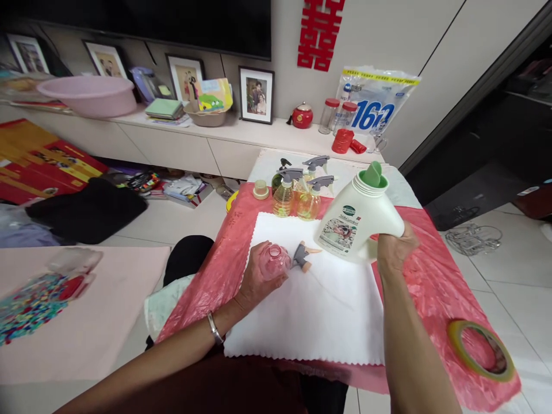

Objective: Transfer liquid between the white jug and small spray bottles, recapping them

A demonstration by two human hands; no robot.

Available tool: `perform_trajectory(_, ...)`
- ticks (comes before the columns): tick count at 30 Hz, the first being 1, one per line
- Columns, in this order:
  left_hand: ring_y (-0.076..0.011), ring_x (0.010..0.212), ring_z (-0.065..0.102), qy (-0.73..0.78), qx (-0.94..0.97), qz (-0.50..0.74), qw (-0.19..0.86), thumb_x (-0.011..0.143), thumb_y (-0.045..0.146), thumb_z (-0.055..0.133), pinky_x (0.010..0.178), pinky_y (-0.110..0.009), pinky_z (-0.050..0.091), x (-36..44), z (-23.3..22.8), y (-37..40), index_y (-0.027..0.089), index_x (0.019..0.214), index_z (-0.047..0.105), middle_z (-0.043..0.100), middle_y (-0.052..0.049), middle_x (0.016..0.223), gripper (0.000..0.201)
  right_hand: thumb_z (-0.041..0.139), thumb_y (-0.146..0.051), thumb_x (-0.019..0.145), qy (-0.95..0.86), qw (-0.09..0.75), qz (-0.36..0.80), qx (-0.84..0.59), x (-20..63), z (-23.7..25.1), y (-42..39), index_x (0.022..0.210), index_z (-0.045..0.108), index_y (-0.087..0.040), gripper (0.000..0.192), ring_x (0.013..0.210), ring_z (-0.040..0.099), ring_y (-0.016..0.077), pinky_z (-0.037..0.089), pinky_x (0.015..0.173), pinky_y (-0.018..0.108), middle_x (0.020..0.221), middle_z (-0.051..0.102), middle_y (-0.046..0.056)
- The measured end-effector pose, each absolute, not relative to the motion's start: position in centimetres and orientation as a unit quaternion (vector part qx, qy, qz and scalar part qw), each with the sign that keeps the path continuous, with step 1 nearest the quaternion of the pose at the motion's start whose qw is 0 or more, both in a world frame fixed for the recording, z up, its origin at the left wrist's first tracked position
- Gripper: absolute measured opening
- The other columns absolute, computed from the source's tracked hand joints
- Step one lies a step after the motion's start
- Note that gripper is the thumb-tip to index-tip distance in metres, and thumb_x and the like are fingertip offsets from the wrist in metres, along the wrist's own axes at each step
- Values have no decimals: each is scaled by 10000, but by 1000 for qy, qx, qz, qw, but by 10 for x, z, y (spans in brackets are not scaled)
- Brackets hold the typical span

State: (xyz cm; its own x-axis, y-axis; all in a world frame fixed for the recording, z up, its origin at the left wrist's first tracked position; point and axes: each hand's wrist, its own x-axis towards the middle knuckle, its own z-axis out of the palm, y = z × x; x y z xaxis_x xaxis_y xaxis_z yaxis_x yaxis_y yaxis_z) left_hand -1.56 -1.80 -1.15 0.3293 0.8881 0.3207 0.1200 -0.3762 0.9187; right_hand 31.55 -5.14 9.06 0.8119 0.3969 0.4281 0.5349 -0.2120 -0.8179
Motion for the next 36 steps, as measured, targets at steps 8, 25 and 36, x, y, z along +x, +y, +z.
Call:
perform_trajectory(8,-369,1290,576,375,686,460,421,669,598,830,1111,-594,486,-17,-1,-19,270,1414,385,508,-153,1363,927,715,-256,744,-318,477,-6,-819,317,99,-76,1096,662,-135,376,781,578,142,445,675,246,961,660,59)
perform_trajectory(25,-354,1340,536,362,636,468,495,641,594,871,1146,-524,447,-17,2,-22,255,1420,408,531,-132,1392,968,670,-196,868,-585,145,57,-796,153,49,-86,1020,694,-121,172,1012,520,289,456,840,386,1011,615,146)
perform_trajectory(36,-372,1344,525,363,659,472,459,603,631,893,1172,-572,425,-14,-7,-19,253,1431,417,511,-142,1408,1027,688,-381,885,-510,274,87,-810,175,93,-137,1099,728,-165,306,812,591,191,475,706,321,953,659,60)
